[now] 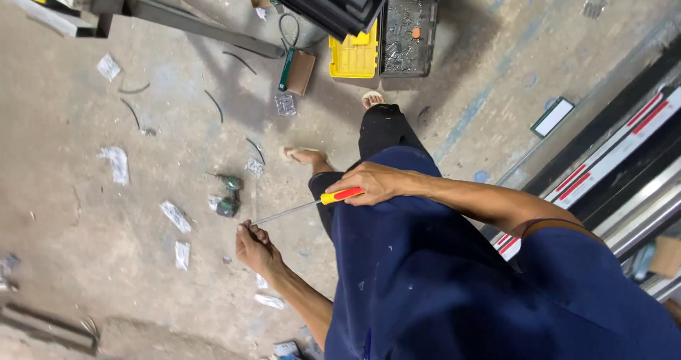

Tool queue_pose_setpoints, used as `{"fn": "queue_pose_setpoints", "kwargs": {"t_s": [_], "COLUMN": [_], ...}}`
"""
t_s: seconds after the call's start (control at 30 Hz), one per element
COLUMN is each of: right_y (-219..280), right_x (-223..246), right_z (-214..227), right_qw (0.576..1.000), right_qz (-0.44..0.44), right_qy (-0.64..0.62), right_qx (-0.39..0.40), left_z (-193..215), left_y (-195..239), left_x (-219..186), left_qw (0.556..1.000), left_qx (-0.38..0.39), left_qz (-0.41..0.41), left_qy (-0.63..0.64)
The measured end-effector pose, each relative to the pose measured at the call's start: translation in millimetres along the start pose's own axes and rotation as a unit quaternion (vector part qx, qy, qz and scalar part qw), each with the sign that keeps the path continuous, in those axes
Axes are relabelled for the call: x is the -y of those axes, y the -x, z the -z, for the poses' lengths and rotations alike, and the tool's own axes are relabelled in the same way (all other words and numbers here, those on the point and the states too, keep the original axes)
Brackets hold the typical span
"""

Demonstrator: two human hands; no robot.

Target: Assembling a metal frame by attaching small components and fastening screws with a manual screwdriver.

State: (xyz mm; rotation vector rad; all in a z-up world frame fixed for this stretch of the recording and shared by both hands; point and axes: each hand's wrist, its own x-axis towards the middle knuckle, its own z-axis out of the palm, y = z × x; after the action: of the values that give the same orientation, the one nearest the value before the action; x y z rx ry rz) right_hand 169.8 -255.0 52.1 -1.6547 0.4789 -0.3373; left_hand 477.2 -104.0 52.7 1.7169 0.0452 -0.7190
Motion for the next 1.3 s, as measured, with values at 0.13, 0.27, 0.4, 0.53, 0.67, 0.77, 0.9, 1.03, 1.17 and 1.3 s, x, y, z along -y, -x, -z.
{"fn": "queue_pose_setpoints", "kwargs": {"t_s": [0.13,0.27,0.4,0.53,0.67,0.77,0.9,1.03,1.17,1.3], "right_y": [-45.4,-79.2,-102.0,-120.0,-142.4,-150.6,-165.1,-192.3,-229.3,-293.2], "right_x": [12.1,28.7,59.3,49.6,62.3,48.6,37.7,45.5,49.5,47.3], "right_z": [-43.2,-89.8,-114.0,-135.2,-117.3,-110.9,-103.7,-99.7,-100.7,-99.8], "right_qw": [0.994,0.974,0.947,0.924,0.900,0.894,0.897,0.853,0.783,0.726], "right_qz": [0.007,0.010,0.001,-0.058,-0.130,-0.189,-0.223,-0.214,-0.217,-0.231], "right_qy": [0.039,0.090,0.162,0.170,0.134,0.078,0.044,0.012,0.020,0.045], "right_qx": [-0.098,-0.209,-0.276,-0.338,-0.393,-0.399,-0.378,-0.477,-0.582,-0.646], "left_z": [7.3,5.3,-24.3,-102.4,-179.7,-220.8,-257.9,-300.5,-344.6,-390.2], "left_y": [-95.3,-175.2,-224.0,-203.9,-169.2,-143.2,-145.4,-149.5,-162.7,-204.7], "left_x": [-24.6,-43.5,-49.9,-79.8,-124.6,-154.8,-163.4,-160.8,-148.1,-122.8], "left_qw": [0.996,0.983,0.970,0.979,0.965,0.947,0.920,0.884,0.844,0.815], "left_qx": [0.083,0.168,0.227,0.197,0.243,0.287,0.336,0.412,0.485,0.527], "left_qz": [0.021,0.041,0.037,-0.036,-0.092,-0.130,-0.168,-0.159,-0.129,-0.110], "left_qy": [-0.017,-0.054,-0.078,-0.021,-0.029,-0.066,-0.110,-0.154,-0.192,-0.213]}}
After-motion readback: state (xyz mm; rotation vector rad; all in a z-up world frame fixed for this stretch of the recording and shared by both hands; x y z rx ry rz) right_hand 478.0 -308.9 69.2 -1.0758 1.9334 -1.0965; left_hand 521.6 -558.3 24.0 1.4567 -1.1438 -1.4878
